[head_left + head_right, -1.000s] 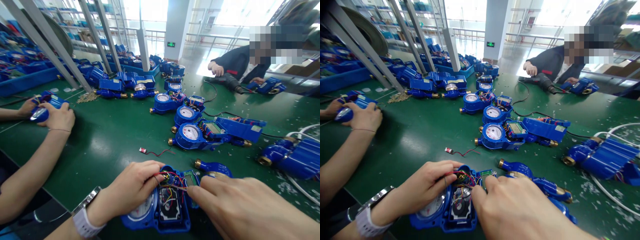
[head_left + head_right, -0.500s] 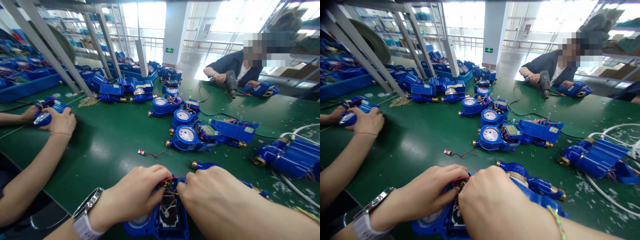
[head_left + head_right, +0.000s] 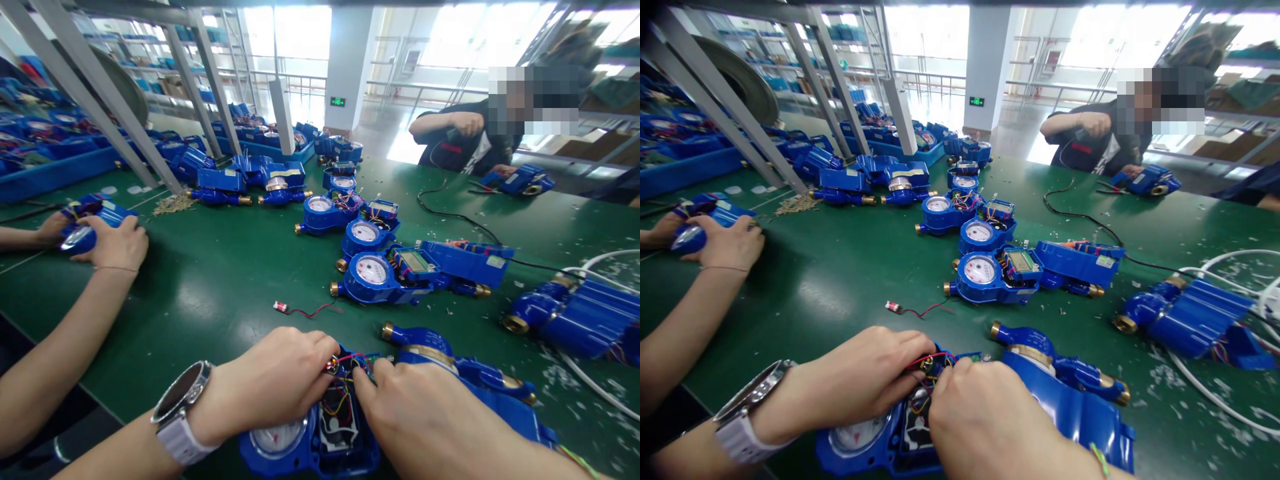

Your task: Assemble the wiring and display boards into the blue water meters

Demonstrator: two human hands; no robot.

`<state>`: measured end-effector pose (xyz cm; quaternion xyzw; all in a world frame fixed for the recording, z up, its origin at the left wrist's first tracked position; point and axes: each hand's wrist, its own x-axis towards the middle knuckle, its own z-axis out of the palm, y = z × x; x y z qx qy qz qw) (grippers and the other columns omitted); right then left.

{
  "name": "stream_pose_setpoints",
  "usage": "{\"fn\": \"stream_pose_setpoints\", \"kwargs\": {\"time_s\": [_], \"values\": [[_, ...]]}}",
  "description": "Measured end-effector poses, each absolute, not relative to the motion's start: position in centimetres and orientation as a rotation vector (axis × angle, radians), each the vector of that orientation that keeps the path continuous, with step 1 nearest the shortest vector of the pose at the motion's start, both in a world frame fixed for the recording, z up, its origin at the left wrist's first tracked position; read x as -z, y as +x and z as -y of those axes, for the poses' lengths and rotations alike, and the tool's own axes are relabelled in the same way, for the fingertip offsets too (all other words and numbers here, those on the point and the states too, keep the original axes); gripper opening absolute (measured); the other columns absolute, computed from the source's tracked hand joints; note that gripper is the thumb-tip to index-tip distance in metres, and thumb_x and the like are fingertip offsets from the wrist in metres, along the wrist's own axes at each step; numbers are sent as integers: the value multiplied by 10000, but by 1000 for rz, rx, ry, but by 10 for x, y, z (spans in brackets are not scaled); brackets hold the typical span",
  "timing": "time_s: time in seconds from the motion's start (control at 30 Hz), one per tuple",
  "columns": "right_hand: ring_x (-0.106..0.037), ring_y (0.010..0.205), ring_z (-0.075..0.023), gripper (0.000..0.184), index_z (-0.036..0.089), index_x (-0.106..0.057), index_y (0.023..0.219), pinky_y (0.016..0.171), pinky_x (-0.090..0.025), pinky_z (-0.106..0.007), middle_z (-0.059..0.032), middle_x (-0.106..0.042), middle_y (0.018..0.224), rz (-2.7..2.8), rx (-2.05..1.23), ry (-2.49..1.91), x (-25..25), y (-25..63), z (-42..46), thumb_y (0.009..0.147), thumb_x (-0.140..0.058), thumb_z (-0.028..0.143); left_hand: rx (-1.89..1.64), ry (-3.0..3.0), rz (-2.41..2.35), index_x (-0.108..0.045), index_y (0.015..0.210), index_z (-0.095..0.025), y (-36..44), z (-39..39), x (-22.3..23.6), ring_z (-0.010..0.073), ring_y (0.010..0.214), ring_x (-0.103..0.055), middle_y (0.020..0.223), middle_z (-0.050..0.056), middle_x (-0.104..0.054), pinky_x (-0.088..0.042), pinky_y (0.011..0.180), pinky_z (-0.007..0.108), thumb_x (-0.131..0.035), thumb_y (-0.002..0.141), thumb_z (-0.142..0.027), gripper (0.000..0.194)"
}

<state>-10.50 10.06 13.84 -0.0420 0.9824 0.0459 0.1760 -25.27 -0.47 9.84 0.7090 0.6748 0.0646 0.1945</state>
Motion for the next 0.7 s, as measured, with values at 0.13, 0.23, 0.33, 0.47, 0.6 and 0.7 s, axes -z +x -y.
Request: {"fn": "stream_pose_setpoints", "kwargs": {"time_s": [0.13, 0.23, 0.33, 0.47, 0.6, 0.7], "values": [[-645, 569, -187, 294, 183, -683, 858, 407, -254, -323, -49, -690, 726, -2803, -56, -128, -142, -108, -106, 695, -547, -20, -284, 1925, -1905, -602, 959, -176, -254, 9, -96, 275, 801, -685, 919, 57, -689, -544, 656, 377, -514, 926, -252, 121], [-654, 582, -208, 209, 184, -689, 875, 427, -292, -316, -58, -691, 735, -2732, 2, -131, -145, -111, -112, 722, -607, 67, -377, 1898, -1910, -630, 1091, -199, -254, 13, -92, 279, 882, -701, 1016, 61, -706, -579, 727, 405, -521, 936, -270, 202], [-676, 649, -214, 260, 203, -687, 957, 498, -392, -289, -55, -702, 783, -2716, 89, 24, -145, -105, -119, 744, -605, 79, -436, 1914, -1968, -649, 1163, -211, -259, 16, -83, 287, 994, -697, 1185, 86, -689, -590, 826, 440, -505, 956, -273, 260], [-689, 719, -200, 414, 244, -660, 1083, 583, -459, -264, -46, -709, 890, -2833, 136, 149, -145, -90, -129, 730, -575, 44, -470, 1905, -2120, -698, 1123, -181, -274, 15, -72, 286, 1069, -680, 1221, 105, -684, -557, 933, 477, -474, 979, -264, 279], [-702, 719, -246, 462, 271, -649, 1119, 556, -481, -309, -34, -712, 897, -2753, 67, 151, -155, -89, -131, 705, -625, 67, -515, 1878, -2064, -715, 1090, -197, -281, 14, -70, 259, 1100, -667, 1227, 92, -683, -541, 961, 443, -469, 985, -279, 279], [-695, 649, -195, 393, 303, -659, 1057, 527, -473, -280, 18, -721, 849, -2852, 36, 100, -165, -91, -134, 725, -624, 95, -596, 1753, -1994, -668, 1168, -208, -278, 16, -76, 251, 1167, -620, 1263, 82, -663, -499, 1008, 431, -483, 956, -232, 283]]}}
